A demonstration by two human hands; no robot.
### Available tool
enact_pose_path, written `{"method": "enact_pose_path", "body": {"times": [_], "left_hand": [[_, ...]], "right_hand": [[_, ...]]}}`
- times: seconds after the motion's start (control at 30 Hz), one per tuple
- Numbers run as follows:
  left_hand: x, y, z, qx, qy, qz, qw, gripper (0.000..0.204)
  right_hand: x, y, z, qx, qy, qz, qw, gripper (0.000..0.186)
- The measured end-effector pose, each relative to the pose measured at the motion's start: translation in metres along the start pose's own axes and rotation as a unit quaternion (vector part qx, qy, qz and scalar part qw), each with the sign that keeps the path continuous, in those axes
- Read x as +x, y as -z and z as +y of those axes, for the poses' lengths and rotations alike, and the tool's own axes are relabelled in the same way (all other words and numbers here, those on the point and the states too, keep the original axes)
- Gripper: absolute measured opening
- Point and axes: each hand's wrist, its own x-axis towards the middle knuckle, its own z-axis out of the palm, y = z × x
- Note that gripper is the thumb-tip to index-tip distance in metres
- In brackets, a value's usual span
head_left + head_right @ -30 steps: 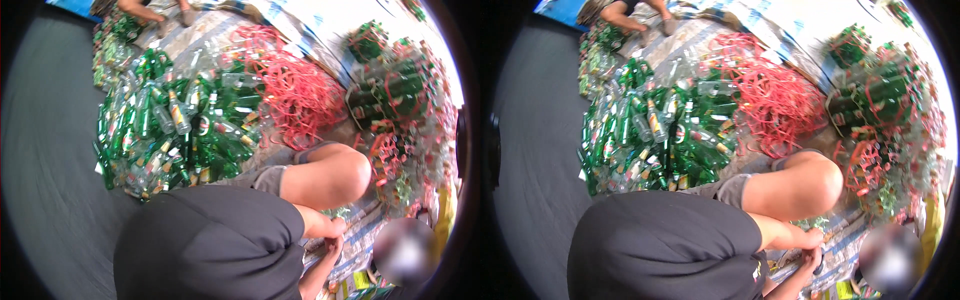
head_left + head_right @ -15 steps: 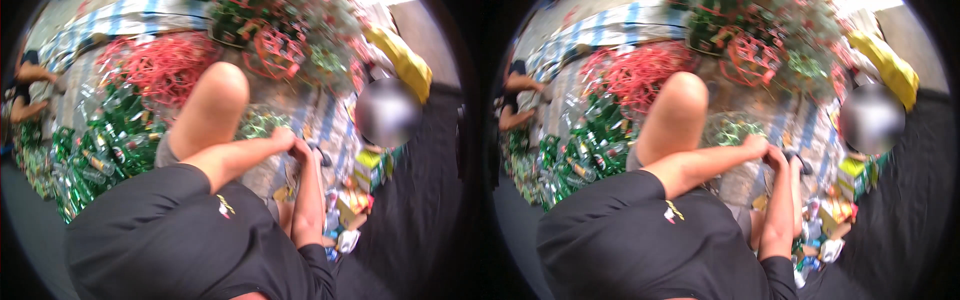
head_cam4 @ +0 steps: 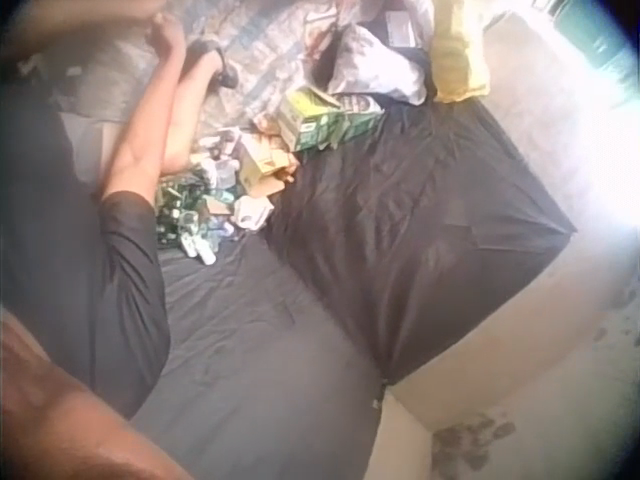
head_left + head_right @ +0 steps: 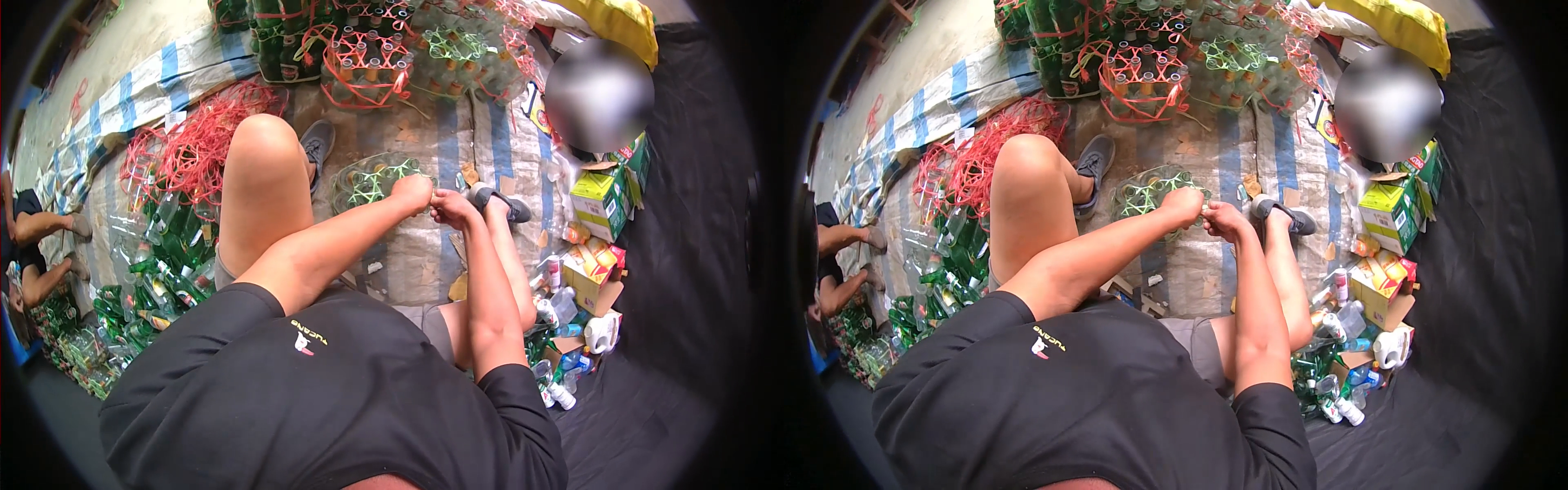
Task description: The person organizes glass bottles into baskets using plastic ties.
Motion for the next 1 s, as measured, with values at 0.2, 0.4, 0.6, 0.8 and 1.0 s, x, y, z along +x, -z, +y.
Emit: {"method": "enact_pose_path", "body": {"times": [0.2, 0.4, 0.6, 0.8, 1.0], "left_hand": [[-0.002, -0.004, 0.006, 0.030, -0.022, 0.009, 0.999, 0.018], [-0.001, -0.013, 0.004, 0.106, -0.043, 0.040, 0.993, 0.021], [-0.018, -0.007, 0.018, 0.109, -0.104, -0.002, 0.989, 0.025], [-0.015, -0.023, -0.006, 0.151, -0.228, 0.110, 0.955, 0.026], [-0.013, -0.033, -0.020, 0.137, -0.265, 0.131, 0.945, 0.029]], "right_hand": [[0.002, 0.015, 0.014, -0.036, 0.075, -0.006, 0.997, 0.007], [-0.015, 0.004, 0.028, -0.546, 0.236, 0.163, 0.787, 0.013], [-0.016, -0.015, 0.073, -0.483, 0.230, 0.249, 0.807, 0.024], [-0.028, -0.037, 0.080, -0.458, 0.231, 0.287, 0.809, 0.023], [-0.021, -0.060, 0.094, -0.376, 0.286, 0.321, 0.821, 0.018]]}}
